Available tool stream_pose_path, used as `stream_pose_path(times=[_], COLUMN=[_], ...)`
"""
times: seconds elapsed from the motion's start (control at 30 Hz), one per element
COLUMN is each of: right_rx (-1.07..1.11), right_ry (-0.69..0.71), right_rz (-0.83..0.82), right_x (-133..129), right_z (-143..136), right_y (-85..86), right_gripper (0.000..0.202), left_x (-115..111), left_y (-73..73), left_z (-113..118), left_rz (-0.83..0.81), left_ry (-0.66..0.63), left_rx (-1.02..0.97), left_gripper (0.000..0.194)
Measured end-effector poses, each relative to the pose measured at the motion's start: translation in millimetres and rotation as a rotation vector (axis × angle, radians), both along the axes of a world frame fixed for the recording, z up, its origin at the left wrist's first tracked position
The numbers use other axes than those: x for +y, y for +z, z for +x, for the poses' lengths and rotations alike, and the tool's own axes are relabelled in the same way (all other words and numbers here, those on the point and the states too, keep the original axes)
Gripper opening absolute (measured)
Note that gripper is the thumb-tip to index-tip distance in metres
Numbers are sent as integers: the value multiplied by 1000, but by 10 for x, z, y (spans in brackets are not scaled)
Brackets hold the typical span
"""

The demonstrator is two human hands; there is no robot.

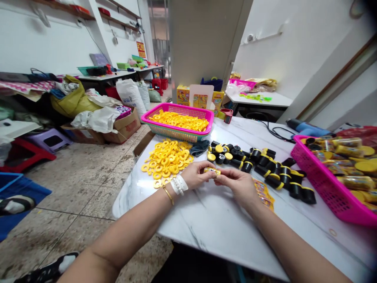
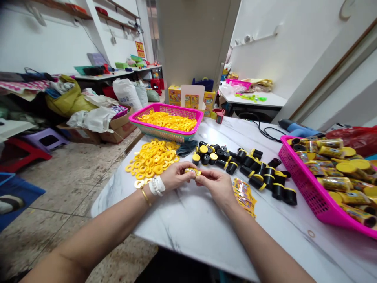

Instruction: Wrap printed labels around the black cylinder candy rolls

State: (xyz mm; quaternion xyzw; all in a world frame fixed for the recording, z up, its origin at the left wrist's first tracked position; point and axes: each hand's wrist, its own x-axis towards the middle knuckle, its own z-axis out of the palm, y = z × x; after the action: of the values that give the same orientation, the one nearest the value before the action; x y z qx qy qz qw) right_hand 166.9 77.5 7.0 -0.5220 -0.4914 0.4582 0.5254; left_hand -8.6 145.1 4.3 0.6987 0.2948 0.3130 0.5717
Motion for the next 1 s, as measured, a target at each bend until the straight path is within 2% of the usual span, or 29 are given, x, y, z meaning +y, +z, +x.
stream_pose_path(times=[0.1,0.3,0.5,0.67,0.8,0.87,1.0], right_rx=[170,246,257,164,244,261,188], right_ry=[43,241,124,195,110,90,205], right_rz=[-115,-106,13,23,132,134,63], right_x=[15,12,-28,-70,-75,-67,-52], right_z=[-14,62,68,58,96,123,156], right_y=[24,31,-10,19,3,-10,0], right_gripper=[31,36,19,23,11,10,17], left_x=[-17,-22,-53,-89,-104,-105,-107], left_y=[3,-2,25,27,56,73,53], left_z=[4,24,38,52,33,22,33], left_rz=[37,-202,-373,-416,-479,-468,-454], left_ry=[-17,-122,-142,-114,-267,-268,-194], left_rx=[-50,-196,-272,-179,-277,-260,-193], left_gripper=[39,59,63,66,67,63,60])
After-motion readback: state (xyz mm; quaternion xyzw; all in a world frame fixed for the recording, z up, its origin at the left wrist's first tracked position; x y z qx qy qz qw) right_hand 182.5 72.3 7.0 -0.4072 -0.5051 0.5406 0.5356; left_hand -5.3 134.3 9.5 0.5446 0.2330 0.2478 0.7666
